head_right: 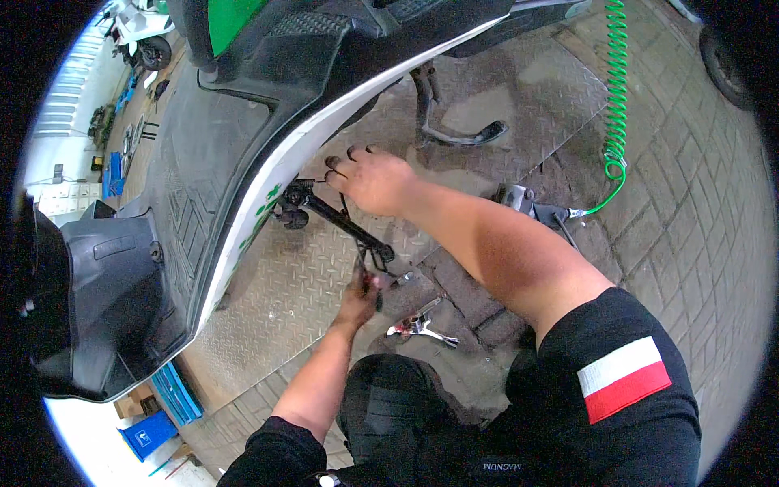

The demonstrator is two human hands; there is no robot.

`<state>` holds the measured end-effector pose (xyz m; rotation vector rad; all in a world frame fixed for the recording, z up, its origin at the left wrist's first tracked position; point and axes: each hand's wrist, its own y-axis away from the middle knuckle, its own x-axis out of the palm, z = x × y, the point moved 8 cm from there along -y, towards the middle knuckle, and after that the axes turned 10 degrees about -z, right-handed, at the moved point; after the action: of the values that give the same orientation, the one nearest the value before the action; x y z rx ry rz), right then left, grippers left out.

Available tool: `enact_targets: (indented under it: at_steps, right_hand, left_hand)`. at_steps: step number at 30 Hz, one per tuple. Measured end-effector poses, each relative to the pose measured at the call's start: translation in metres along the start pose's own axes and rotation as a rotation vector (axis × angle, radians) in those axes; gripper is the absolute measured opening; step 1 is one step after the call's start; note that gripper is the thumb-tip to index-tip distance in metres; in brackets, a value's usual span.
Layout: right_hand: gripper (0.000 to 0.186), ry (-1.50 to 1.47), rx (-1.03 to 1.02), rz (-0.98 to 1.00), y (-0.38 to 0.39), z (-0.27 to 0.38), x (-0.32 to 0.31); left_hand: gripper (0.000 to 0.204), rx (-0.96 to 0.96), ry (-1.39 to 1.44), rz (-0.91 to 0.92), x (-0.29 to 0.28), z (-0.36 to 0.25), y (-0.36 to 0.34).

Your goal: The person works on the side stand and undercarriage of a green and black electric scooter using a screwdriver and a pneumatic impact wrench. The person unscrews fasteners by hand with a screwdriver, removes a small component, and then uses a pneumatic tool to tighten a bolt on the side stand assembly.

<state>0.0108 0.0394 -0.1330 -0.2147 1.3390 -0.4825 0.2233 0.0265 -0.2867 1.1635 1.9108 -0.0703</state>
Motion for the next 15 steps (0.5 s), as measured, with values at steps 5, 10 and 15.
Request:
enact_targets:
  at_steps: [5, 10, 15]
  right_hand:
    - [0.036, 0.013, -0.031, -0.012, 0.002, 0.016, 0.002]
    - [0.042, -0.047, 0.143, 0.041, 0.009, 0.009, 0.013]
    - [0.063, -0.285, 0.447, -0.105, 0.046, 0.0, 0.008]
  left_hand:
    - [0.063, 0.115, 0.009, -0.168, -0.057, 0.015, 0.014]
    - [0.06, 0.028, -0.004, -0.016, -0.067, 0.016, 0.018]
    - [0.058, -0.042, 0.059, 0.064, -0.066, 0.02, 0.019]
